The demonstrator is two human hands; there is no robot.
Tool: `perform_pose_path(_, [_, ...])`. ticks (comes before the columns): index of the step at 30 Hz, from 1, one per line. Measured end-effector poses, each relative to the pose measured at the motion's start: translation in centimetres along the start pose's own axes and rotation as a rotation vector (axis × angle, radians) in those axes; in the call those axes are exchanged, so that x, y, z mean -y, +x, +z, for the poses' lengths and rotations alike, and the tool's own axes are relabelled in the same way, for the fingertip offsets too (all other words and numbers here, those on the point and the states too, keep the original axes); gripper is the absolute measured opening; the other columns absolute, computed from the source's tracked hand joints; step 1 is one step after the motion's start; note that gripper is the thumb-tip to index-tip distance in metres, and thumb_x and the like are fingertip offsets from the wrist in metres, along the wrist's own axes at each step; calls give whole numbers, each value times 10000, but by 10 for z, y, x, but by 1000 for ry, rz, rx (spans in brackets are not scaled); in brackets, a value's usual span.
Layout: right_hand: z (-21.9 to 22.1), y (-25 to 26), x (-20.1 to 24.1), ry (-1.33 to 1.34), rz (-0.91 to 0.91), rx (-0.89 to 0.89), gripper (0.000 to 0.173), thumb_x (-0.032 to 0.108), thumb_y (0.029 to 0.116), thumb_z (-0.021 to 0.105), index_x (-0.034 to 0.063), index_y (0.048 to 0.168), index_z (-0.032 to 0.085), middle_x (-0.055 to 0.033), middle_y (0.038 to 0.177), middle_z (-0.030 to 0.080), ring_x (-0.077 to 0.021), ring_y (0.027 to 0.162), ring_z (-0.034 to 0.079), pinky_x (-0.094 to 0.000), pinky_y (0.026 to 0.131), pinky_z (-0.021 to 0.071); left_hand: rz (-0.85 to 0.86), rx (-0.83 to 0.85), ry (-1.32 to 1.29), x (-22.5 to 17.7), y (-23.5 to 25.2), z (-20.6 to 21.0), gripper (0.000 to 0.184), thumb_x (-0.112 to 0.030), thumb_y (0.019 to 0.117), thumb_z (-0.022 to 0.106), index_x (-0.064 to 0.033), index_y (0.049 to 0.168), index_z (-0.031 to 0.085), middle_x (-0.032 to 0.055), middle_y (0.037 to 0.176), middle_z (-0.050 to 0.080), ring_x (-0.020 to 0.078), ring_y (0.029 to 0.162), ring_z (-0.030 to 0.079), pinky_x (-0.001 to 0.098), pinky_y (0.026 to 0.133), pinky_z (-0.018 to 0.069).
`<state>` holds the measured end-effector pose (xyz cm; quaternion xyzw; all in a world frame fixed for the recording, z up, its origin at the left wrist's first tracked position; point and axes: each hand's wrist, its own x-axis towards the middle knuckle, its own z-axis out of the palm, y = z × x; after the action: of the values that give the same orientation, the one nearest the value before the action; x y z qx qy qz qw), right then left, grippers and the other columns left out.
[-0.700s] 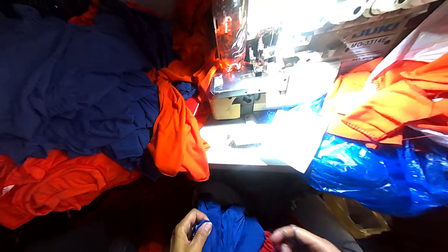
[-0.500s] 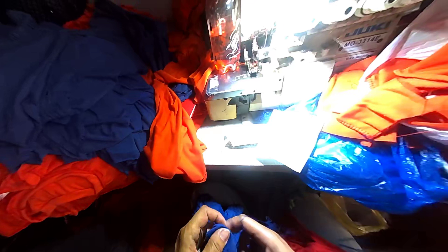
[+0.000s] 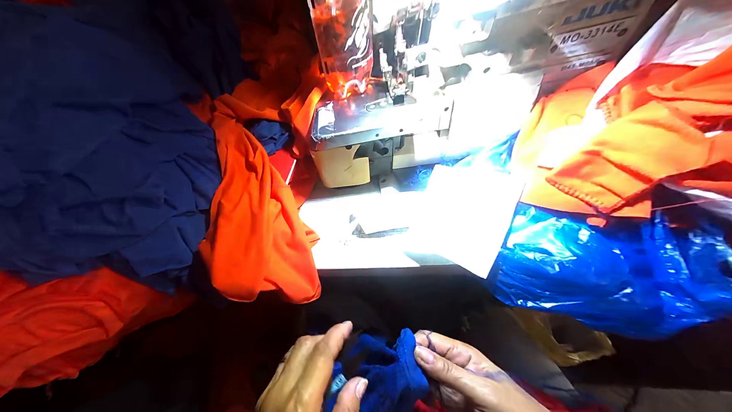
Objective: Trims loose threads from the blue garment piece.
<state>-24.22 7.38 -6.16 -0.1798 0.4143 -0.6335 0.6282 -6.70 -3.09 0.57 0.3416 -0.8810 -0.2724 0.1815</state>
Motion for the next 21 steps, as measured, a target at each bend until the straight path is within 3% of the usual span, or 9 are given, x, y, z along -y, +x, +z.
perform_pose_path(5, [2, 3, 0, 55, -3, -18, 232, 106, 1049, 466, 183, 927, 648, 95, 832, 675, 22, 749, 628, -158, 677, 516, 63, 123, -33, -12, -7, 5, 302, -119, 947, 681, 33, 1203, 733, 161, 998, 748, 221, 868, 703, 314, 792, 572])
perform_pose_path(14, [2, 2, 0, 45, -70, -19, 207, 93, 1042, 488, 166, 960, 664, 91, 875, 691, 5, 817, 656, -195, 760, 554, 65, 137, -28, -13, -6, 11, 289, -118, 956, 656, 3, 1201, 748, 144, 932, 731, 186, 762, 669, 281, 677, 548])
perform_pose_path(21, [4, 0, 2, 37, -70, -15, 214, 87, 1043, 483, 157, 972, 672, 89, 885, 694, 6, 831, 657, -192, 772, 552, 47, 167, -44, -20, -4, 4, 286, -110, 944, 675, 36, 1182, 743, 150, 914, 726, 176, 746, 653, 257, 677, 532])
